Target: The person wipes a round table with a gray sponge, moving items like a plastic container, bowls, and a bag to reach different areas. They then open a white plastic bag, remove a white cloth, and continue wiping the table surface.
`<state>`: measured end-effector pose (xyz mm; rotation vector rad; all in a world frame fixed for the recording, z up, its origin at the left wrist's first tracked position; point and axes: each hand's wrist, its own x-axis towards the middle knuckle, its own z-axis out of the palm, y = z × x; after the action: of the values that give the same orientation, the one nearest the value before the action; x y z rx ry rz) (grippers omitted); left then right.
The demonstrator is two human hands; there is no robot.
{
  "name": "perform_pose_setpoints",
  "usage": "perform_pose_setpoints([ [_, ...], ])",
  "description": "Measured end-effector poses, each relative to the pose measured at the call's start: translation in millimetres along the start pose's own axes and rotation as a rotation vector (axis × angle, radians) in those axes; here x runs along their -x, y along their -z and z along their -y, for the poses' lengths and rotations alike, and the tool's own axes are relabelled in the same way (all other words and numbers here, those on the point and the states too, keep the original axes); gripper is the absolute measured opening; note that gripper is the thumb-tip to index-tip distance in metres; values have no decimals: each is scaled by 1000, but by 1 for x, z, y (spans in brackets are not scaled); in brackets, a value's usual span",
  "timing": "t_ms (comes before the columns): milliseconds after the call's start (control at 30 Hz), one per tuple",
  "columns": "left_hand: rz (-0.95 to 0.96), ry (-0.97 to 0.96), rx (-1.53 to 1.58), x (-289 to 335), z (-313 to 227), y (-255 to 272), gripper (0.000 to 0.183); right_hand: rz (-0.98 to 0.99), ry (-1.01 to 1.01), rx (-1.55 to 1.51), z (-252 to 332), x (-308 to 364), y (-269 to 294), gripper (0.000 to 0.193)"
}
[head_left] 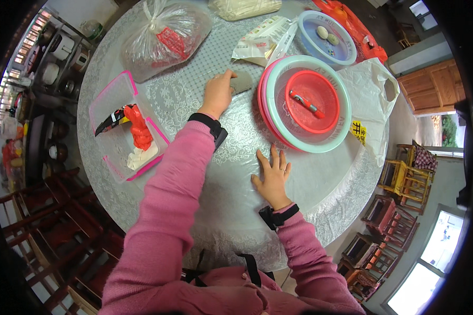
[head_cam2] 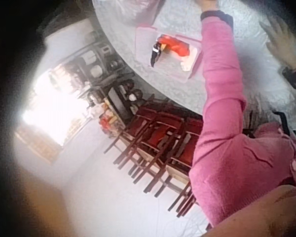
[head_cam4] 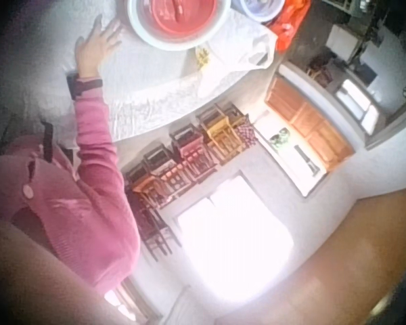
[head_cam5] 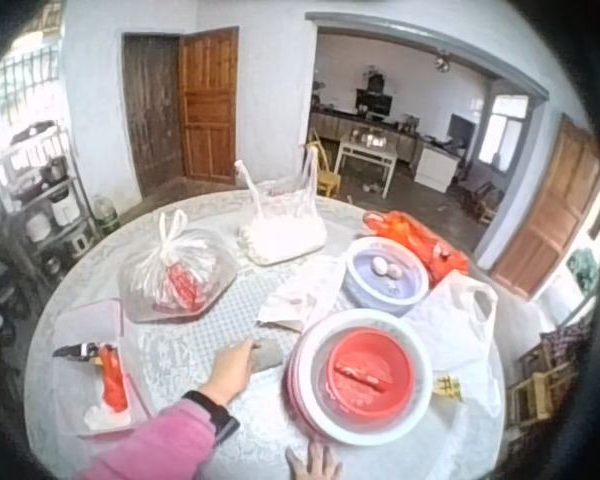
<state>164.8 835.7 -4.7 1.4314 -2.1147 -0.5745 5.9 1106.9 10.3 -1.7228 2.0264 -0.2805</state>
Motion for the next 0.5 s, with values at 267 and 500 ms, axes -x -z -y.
perform_pose_setpoints([
  [267, 103, -100, 82, 34, -25, 1, 36, -18, 13, 2, -3, -1, -1, 83],
  [500, 140, -171, 150, 76, -44, 6, 37, -20, 61, -50, -13, 2, 2, 81],
])
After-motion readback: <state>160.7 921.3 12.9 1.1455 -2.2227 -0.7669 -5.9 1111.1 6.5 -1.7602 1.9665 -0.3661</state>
